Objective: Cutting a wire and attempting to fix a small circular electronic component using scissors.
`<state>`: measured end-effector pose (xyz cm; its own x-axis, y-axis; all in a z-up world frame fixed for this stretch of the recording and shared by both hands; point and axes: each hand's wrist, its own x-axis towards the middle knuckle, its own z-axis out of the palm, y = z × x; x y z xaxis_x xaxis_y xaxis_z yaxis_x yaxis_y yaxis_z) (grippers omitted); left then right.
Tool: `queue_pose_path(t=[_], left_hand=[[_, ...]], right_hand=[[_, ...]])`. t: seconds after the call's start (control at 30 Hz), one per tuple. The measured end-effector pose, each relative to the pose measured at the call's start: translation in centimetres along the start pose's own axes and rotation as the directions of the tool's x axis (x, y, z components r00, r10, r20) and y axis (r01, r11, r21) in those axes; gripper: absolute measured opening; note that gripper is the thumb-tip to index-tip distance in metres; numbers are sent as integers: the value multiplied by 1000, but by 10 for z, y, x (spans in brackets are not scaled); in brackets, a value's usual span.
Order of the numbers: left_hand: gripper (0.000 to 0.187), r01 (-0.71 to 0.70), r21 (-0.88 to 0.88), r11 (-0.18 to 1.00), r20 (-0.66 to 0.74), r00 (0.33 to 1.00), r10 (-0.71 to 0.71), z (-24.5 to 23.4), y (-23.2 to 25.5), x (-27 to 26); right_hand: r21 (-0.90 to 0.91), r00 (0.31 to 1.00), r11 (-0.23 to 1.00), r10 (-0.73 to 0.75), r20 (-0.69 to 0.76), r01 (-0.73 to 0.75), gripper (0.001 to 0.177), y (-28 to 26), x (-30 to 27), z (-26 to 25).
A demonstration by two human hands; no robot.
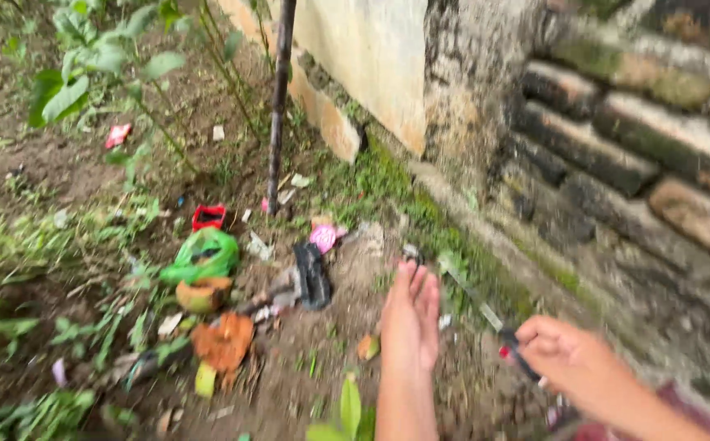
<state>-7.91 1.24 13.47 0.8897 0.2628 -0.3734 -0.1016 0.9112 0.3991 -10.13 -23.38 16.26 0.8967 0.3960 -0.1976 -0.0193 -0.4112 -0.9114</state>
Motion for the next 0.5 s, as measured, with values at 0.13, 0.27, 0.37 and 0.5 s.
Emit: queue_pose_path(t=[0.13,0.27,0.37,0.5], left_hand=[[43,-21,109,994,-147,988,37,-31,5,-8],[36,-70,154,986,-160,983,95,-38,13,-22],[33,-70,234,970,-175,978,113,-37,10,-31],[28,-13,225,974,-221,973,64,-32,-5,-14]], right_hand=[[245,983,953,161,84,-177,19,32,-31,-15],[530,958,805,280,57,-267,24,29,-48,-12],[704,923,617,352,153,-352,31,32,-41,-7],[799,911,480,362,195,-362,40,29,-9,-8]])
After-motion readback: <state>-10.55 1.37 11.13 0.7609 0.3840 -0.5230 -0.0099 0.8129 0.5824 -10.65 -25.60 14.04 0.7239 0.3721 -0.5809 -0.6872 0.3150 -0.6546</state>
